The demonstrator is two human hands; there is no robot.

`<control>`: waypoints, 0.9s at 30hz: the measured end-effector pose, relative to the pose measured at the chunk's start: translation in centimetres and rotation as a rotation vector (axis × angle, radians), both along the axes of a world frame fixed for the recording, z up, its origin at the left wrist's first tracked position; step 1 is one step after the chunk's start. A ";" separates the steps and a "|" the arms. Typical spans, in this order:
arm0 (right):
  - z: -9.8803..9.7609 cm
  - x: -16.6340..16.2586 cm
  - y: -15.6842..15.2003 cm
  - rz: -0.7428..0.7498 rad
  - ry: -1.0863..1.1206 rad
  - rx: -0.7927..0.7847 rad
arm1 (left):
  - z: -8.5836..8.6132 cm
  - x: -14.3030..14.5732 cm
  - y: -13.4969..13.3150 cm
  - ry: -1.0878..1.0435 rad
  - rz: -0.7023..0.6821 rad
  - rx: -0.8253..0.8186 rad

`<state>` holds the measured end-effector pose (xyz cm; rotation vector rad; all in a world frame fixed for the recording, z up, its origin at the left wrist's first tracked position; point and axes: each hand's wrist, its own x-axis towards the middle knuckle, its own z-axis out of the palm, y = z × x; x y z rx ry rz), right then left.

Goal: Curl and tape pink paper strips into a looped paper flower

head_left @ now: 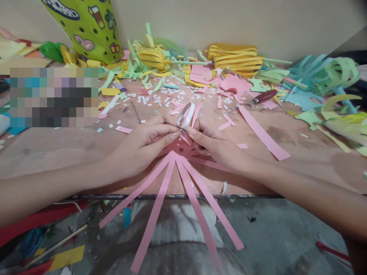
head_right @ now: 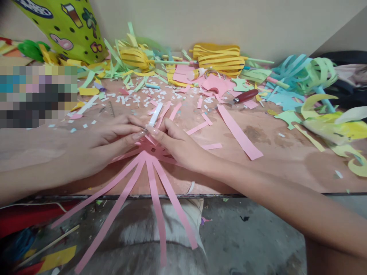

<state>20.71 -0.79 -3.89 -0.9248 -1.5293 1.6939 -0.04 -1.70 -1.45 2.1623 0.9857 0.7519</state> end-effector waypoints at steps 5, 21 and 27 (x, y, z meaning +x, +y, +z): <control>-0.3 -0.1 0.1 -0.008 0.006 0.033 | 0.2 0.1 -0.1 0.016 0.002 0.016; -0.2 -0.1 -0.2 -0.039 -0.038 0.045 | 0.1 0.1 -0.1 0.018 0.007 0.010; 0.0 -0.1 -0.3 -0.031 -0.053 0.051 | 0.3 0.2 -0.2 0.048 0.022 0.007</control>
